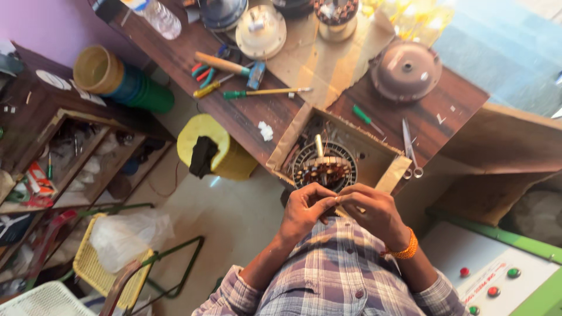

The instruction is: The person sits at a workbench and assembles a ceiling fan motor, fitting the copper-wound rotor into the stator housing set in a cardboard box. They press and seat the rotor by hand, reposition it repeatedly, and use a screwdriver and pliers to adjust and tighten components of the assembly.

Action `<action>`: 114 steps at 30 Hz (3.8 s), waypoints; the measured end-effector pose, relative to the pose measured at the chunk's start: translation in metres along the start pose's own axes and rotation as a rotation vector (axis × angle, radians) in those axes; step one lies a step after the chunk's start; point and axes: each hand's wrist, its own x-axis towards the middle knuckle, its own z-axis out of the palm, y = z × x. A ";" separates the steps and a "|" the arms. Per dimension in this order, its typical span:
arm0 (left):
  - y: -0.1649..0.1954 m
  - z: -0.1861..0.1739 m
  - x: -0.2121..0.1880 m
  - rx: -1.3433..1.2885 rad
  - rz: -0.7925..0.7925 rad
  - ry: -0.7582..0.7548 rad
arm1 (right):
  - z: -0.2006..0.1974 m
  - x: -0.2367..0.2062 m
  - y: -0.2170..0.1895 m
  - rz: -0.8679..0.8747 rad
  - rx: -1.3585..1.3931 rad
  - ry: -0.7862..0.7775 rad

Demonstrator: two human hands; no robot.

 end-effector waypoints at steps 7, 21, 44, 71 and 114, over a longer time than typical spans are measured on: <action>0.015 0.008 0.002 0.090 0.125 0.124 | 0.003 0.010 -0.005 0.105 0.142 0.098; 0.024 0.009 -0.002 0.719 0.617 0.266 | 0.039 -0.002 0.021 0.658 0.824 0.099; 0.022 0.011 0.011 0.818 0.706 0.263 | 0.056 0.001 0.026 0.652 0.965 0.198; 0.007 -0.006 0.026 0.244 0.183 0.065 | 0.045 0.006 0.027 0.046 0.239 0.371; 0.031 -0.010 0.004 0.497 0.627 0.178 | 0.042 0.006 0.009 -0.024 0.409 0.237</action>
